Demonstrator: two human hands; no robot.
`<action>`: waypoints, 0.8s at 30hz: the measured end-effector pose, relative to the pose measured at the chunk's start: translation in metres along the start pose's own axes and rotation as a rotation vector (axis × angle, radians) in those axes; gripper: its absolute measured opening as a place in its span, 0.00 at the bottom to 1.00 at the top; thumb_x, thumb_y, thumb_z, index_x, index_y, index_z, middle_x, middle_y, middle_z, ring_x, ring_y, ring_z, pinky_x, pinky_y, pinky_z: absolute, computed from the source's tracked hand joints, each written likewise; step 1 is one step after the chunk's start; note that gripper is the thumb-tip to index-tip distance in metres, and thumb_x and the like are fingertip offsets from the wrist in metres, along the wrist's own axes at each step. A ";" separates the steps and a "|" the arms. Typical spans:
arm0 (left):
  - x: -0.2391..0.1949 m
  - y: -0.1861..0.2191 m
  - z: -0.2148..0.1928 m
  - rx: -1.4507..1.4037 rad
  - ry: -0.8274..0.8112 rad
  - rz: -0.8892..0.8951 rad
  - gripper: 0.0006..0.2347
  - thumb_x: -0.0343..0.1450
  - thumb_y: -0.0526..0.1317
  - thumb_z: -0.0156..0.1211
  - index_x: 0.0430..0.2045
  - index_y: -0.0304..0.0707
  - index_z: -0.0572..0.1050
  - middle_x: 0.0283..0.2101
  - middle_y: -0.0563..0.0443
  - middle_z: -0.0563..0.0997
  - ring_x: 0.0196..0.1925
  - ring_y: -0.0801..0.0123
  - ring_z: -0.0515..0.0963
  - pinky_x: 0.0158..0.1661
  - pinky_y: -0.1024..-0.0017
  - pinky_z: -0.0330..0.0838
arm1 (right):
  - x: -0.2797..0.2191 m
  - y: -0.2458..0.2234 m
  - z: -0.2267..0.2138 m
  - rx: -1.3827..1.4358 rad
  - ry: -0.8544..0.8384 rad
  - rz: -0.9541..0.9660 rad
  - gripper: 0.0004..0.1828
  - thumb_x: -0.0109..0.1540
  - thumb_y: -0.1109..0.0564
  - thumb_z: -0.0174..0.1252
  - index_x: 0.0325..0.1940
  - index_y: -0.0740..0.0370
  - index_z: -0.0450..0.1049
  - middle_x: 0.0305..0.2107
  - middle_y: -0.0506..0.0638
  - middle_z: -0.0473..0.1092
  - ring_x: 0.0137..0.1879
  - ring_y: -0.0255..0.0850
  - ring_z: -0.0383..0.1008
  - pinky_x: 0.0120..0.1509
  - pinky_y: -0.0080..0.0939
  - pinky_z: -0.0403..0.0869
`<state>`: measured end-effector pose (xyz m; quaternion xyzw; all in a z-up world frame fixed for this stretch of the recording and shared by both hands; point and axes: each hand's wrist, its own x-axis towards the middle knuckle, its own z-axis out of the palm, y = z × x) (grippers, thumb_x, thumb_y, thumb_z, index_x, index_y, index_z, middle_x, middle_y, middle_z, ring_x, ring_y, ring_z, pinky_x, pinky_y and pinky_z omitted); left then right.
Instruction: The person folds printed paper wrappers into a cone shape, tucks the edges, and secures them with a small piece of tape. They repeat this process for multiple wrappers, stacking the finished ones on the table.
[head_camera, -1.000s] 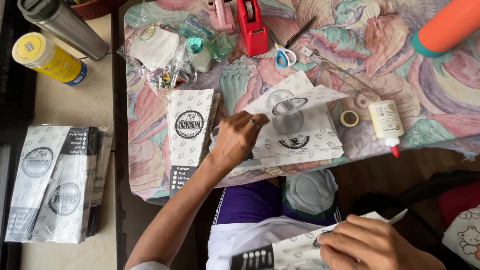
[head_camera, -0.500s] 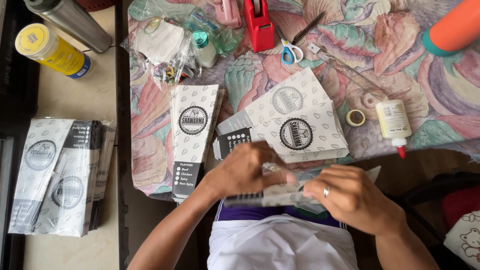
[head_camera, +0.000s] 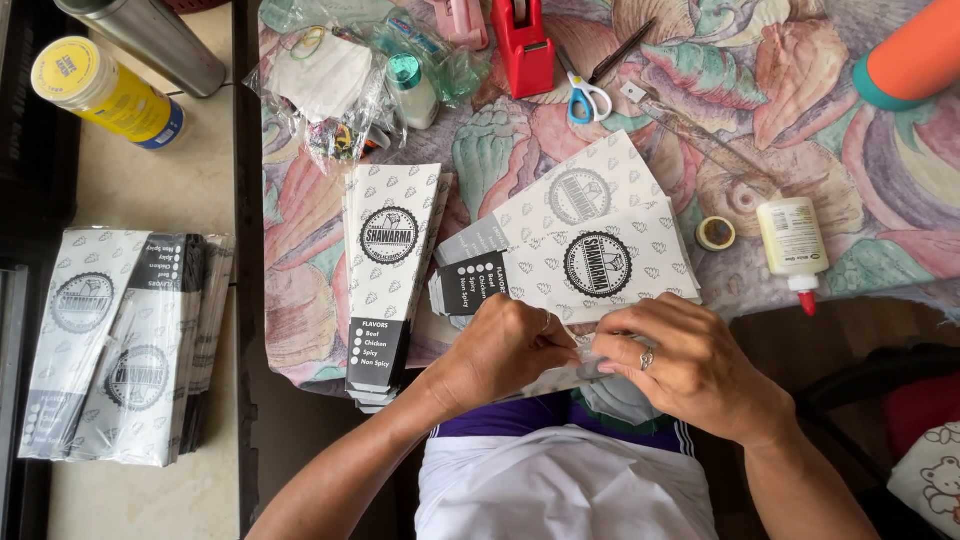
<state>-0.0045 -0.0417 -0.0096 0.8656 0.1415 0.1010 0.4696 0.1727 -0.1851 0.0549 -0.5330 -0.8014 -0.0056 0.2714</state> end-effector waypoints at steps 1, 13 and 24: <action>0.001 0.000 0.000 0.001 0.000 0.001 0.01 0.65 0.38 0.70 0.26 0.46 0.86 0.27 0.59 0.87 0.29 0.78 0.86 0.32 0.77 0.74 | -0.001 0.001 0.001 -0.001 0.001 0.000 0.11 0.60 0.62 0.69 0.42 0.61 0.73 0.37 0.50 0.71 0.37 0.45 0.73 0.41 0.46 0.71; 0.006 0.007 -0.008 -0.100 -0.020 -0.147 0.03 0.62 0.40 0.75 0.24 0.47 0.86 0.26 0.60 0.88 0.26 0.88 0.79 0.29 0.79 0.70 | -0.002 0.003 0.006 -0.092 -0.046 0.036 0.15 0.57 0.57 0.71 0.43 0.60 0.74 0.42 0.50 0.71 0.43 0.43 0.74 0.47 0.45 0.71; 0.029 0.004 -0.038 0.335 0.281 0.051 0.06 0.70 0.39 0.62 0.23 0.41 0.82 0.22 0.46 0.83 0.25 0.49 0.82 0.25 0.55 0.68 | -0.004 -0.052 -0.019 -0.268 0.014 -0.072 0.07 0.65 0.67 0.49 0.35 0.65 0.72 0.52 0.58 0.74 0.54 0.53 0.72 0.54 0.52 0.72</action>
